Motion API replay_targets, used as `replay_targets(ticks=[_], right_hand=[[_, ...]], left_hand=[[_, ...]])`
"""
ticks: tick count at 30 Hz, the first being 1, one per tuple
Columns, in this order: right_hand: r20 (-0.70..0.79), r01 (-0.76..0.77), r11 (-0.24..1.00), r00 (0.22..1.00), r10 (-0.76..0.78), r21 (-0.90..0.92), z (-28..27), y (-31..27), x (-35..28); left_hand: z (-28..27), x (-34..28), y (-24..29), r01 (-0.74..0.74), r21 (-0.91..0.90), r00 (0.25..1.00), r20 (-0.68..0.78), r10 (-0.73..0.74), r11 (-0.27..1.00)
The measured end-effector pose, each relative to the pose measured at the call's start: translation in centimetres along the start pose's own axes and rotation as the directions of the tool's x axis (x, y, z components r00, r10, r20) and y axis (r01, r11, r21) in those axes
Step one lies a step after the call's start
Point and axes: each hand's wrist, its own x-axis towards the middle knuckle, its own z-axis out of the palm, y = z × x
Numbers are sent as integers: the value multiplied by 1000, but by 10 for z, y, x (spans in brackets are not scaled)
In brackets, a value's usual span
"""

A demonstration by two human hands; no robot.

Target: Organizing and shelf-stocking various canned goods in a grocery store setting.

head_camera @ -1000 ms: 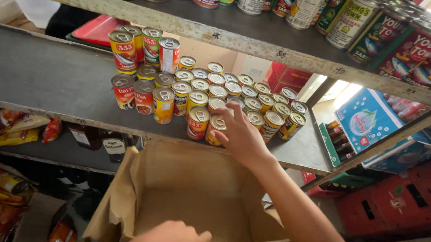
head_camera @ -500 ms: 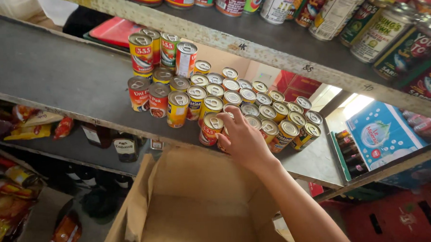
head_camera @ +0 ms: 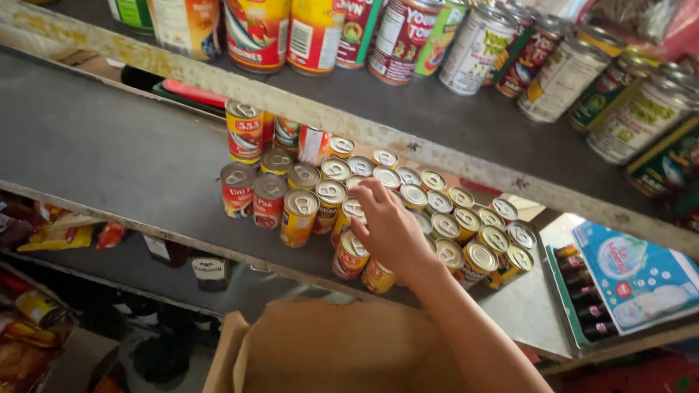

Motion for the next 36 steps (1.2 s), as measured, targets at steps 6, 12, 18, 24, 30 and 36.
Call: replay_targets(ticks=[6, 12, 18, 24, 30, 36], right_hand=[[-15, -2, 999, 1000, 3, 53, 15, 4, 53], [-69, -50, 991, 996, 59, 124, 41, 2, 88], [-85, -138, 982, 985, 149, 125, 66, 16, 101], [-323, 36, 983, 946, 25, 182, 96, 29, 100], [-395, -43, 953, 904, 165, 300, 37, -5, 58], [-495, -143, 903, 796, 348, 405, -38, -15, -30]], left_hand=[[-55, 131, -104, 133, 8, 977, -167, -130, 991], [-35, 227, -215, 224, 28, 883, -429, -191, 974], [-17, 251, -219, 305, -58, 861, -409, -302, 950], [-6, 266, -215, 119, -80, 804, -577, -143, 990], [-33, 229, -153, -46, -33, 708, -707, 9, 998], [-31, 193, -61, -257, -171, 768, -634, 94, 951]])
